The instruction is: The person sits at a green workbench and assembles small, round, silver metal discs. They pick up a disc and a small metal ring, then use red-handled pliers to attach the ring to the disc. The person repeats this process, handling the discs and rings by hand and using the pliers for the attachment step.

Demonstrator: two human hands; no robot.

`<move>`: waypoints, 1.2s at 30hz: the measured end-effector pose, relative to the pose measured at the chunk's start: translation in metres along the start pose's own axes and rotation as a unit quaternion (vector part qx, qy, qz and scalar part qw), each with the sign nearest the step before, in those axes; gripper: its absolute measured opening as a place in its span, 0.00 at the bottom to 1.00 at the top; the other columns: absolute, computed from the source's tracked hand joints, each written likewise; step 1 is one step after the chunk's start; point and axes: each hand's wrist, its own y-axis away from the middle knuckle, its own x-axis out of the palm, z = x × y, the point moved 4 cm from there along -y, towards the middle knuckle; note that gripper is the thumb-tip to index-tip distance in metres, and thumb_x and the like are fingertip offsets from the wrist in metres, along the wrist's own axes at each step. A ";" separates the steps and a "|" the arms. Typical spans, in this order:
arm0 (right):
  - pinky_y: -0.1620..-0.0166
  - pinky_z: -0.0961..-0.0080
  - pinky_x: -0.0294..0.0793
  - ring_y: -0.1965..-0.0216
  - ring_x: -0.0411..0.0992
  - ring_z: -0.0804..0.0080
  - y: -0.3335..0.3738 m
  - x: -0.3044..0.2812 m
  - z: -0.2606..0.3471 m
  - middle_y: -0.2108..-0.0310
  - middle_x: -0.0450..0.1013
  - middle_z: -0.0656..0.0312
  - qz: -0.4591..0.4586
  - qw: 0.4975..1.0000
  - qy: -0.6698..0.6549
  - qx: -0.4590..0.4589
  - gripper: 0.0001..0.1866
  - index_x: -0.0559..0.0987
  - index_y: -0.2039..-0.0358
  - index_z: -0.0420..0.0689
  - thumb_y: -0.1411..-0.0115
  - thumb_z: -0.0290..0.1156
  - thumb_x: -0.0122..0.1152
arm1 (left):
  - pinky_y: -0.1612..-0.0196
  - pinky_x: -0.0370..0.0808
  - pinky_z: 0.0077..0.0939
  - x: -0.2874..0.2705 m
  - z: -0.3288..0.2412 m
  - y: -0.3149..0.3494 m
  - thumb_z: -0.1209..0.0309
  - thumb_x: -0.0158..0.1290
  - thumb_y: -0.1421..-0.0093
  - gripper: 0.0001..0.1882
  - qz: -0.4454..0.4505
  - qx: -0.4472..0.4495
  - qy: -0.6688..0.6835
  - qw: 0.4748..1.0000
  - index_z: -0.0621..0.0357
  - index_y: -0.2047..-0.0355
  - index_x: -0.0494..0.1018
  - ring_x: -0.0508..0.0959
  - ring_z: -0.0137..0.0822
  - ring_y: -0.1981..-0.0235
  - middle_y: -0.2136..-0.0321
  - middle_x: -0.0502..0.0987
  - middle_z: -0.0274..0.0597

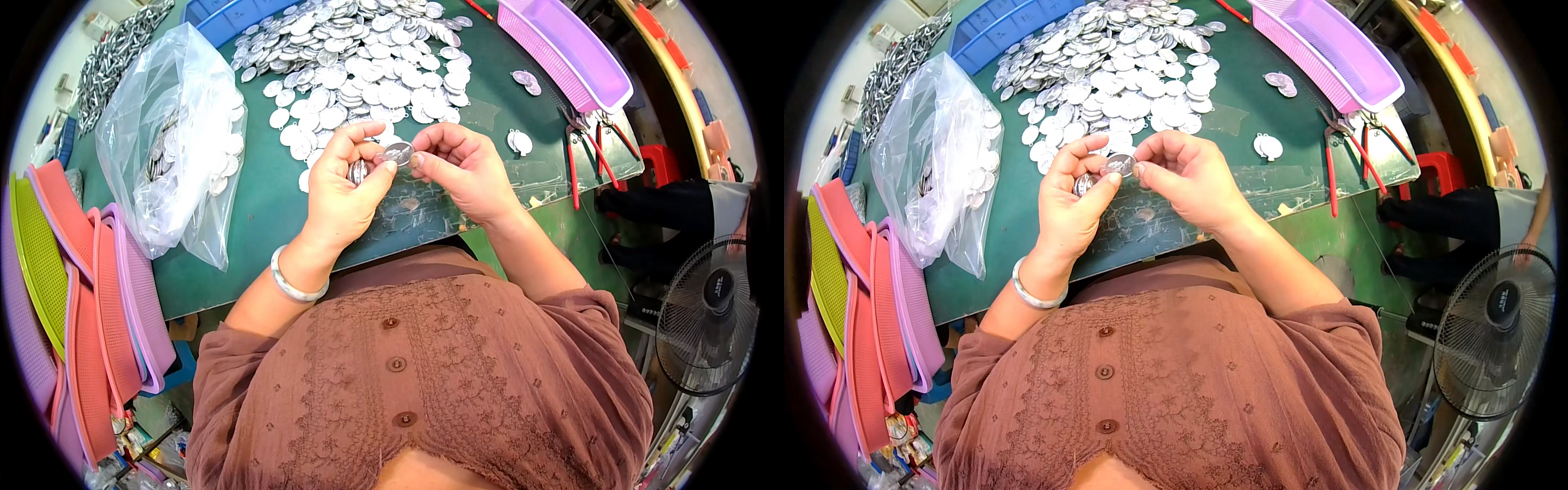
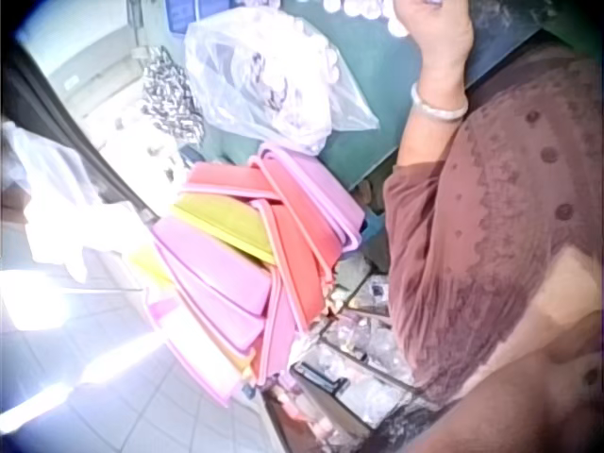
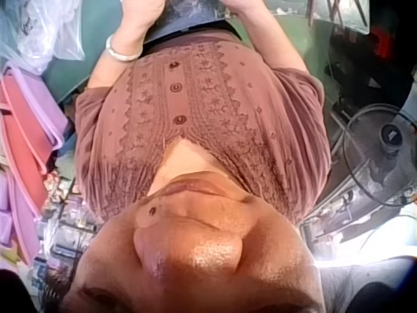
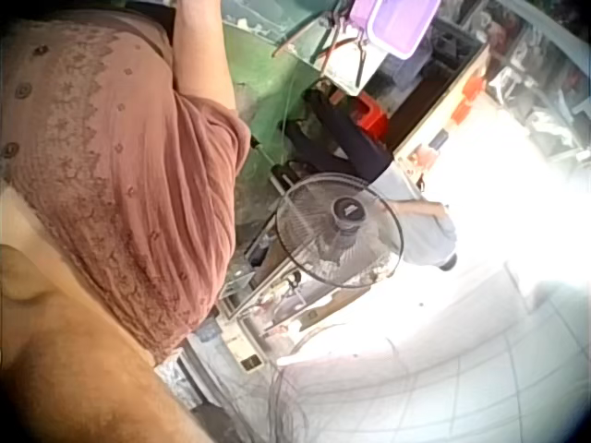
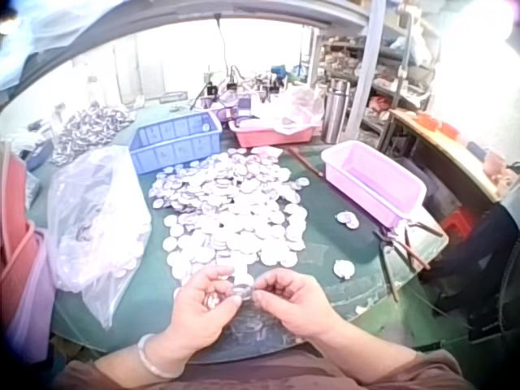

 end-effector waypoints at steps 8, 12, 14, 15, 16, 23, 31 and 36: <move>0.70 0.84 0.67 0.74 0.67 0.82 0.003 0.000 0.003 0.77 0.69 0.67 0.026 0.985 0.154 -0.077 0.05 0.73 0.71 0.38 0.51 0.22 0.56 | 0.84 0.59 0.11 -0.003 0.021 0.001 0.79 0.43 0.48 0.07 0.031 -0.242 0.270 0.932 0.61 0.69 0.68 0.66 0.24 0.77 0.73 0.69 0.38; 0.70 0.83 0.66 0.77 0.65 0.79 -0.012 -0.022 0.016 0.75 0.70 0.62 -0.105 0.882 0.428 -0.169 0.10 0.73 0.68 0.38 0.53 0.25 0.57 | 0.85 0.61 0.13 -0.007 0.022 -0.002 0.74 0.39 0.48 0.06 0.034 -0.288 0.427 0.856 0.61 0.73 0.66 0.66 0.30 0.77 0.71 0.67 0.49; 0.69 0.77 0.67 0.74 0.67 0.69 -0.023 -0.035 0.016 0.74 0.68 0.60 -0.127 0.820 0.525 -0.191 0.11 0.73 0.67 0.40 0.54 0.26 0.57 | 0.85 0.61 0.13 -0.004 0.020 -0.003 0.72 0.39 0.46 0.06 0.042 -0.307 0.443 0.841 0.61 0.74 0.65 0.66 0.30 0.77 0.72 0.67 0.49; 0.68 0.74 0.67 0.73 0.67 0.66 -0.026 -0.037 0.016 0.74 0.67 0.59 -0.138 0.785 0.571 -0.196 0.12 0.73 0.67 0.40 0.54 0.27 0.57 | 0.86 0.62 0.13 -0.004 0.019 -0.004 0.71 0.40 0.46 0.07 0.046 -0.317 0.450 0.834 0.60 0.74 0.65 0.66 0.30 0.78 0.73 0.67 0.48; 0.67 0.73 0.67 0.72 0.67 0.64 -0.029 -0.037 0.017 0.74 0.67 0.58 -0.135 0.768 0.595 -0.194 0.12 0.73 0.66 0.41 0.54 0.27 0.57 | 0.86 0.62 0.13 -0.004 0.020 -0.004 0.71 0.40 0.46 0.07 0.058 -0.318 0.461 0.826 0.60 0.74 0.65 0.66 0.30 0.78 0.74 0.67 0.47; 0.65 0.69 0.66 0.69 0.67 0.59 -0.042 -0.041 0.009 0.72 0.66 0.56 -0.101 0.766 0.620 -0.136 0.14 0.73 0.67 0.41 0.56 0.29 0.58 | 0.86 0.62 0.13 -0.005 0.026 -0.002 0.72 0.44 0.47 0.05 0.082 -0.316 0.446 0.833 0.60 0.71 0.65 0.66 0.31 0.78 0.77 0.66 0.42; 0.73 0.77 0.65 0.76 0.67 0.71 -0.045 -0.040 0.010 0.78 0.67 0.62 -0.078 0.850 0.513 -0.092 0.10 0.69 0.72 0.39 0.57 0.25 0.58 | 0.85 0.62 0.13 -0.004 0.023 -0.003 0.77 0.44 0.49 0.09 0.054 -0.318 0.387 0.864 0.62 0.66 0.66 0.66 0.29 0.79 0.77 0.67 0.40; 0.77 0.88 0.62 0.79 0.64 0.85 -0.032 -0.021 0.008 0.79 0.67 0.69 -0.010 0.993 0.110 0.029 0.08 0.69 0.73 0.40 0.54 0.21 0.59 | 0.85 0.60 0.10 -0.004 0.015 -0.003 0.76 0.47 0.47 0.09 0.029 -0.292 0.320 0.901 0.61 0.65 0.67 0.66 0.24 0.82 0.79 0.67 0.36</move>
